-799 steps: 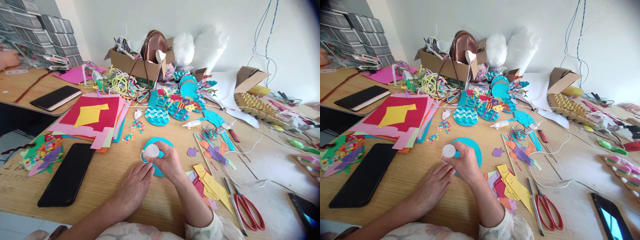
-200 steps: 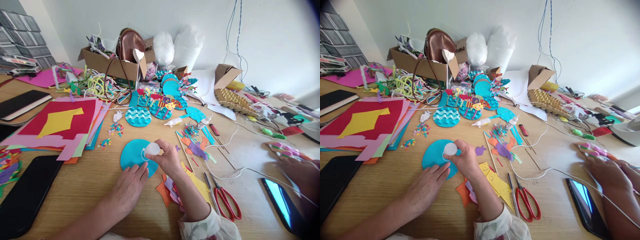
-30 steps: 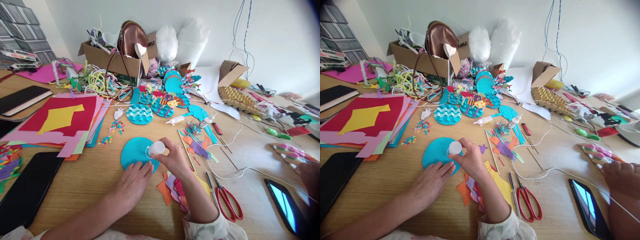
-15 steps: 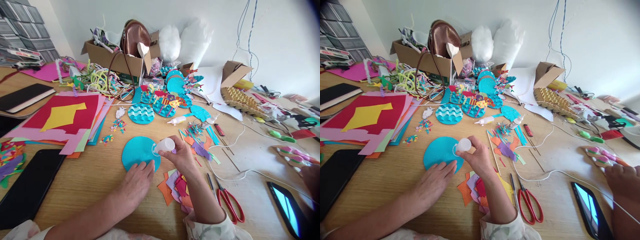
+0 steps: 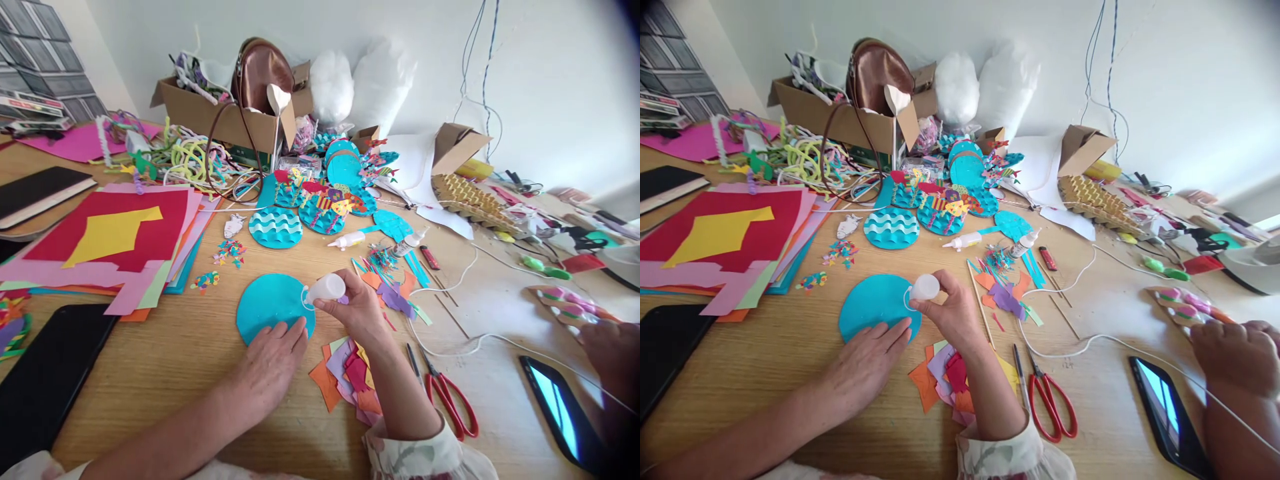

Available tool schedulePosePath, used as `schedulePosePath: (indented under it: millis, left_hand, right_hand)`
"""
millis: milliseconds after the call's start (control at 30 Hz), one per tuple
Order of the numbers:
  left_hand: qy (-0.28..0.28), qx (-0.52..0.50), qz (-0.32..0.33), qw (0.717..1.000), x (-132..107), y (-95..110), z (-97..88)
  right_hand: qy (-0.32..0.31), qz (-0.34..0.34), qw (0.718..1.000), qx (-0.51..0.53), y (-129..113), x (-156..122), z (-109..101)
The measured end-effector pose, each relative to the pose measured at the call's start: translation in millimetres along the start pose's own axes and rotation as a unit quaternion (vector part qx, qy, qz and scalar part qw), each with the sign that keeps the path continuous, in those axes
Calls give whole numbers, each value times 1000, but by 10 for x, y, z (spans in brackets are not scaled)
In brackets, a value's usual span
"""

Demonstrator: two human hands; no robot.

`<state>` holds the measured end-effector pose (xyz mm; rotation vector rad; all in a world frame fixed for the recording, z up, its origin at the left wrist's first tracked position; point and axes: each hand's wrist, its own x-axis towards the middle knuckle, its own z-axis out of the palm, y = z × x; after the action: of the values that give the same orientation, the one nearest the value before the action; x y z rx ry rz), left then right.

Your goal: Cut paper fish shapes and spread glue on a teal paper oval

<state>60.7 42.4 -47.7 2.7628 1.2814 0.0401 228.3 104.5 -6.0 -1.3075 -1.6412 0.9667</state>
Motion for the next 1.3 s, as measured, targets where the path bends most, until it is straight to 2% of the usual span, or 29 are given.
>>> schedulePosePath:
  millis: [267,600,967,1300]
  left_hand:
    - [-19,12,3,1000,13,0,-82]
    - [-14,-3,-11,1000,4,2,0]
    - [-52,3,1,999,37,-14,-44]
    - [-41,0,-8,999,18,-11,3]
  right_hand:
    - [0,0,1000,-10,7,2,-11]
    - [4,-6,1000,-19,-8,6,-26]
    - [6,-17,998,-62,-20,32,-38]
    - [10,-16,997,-81,-9,47,-25]
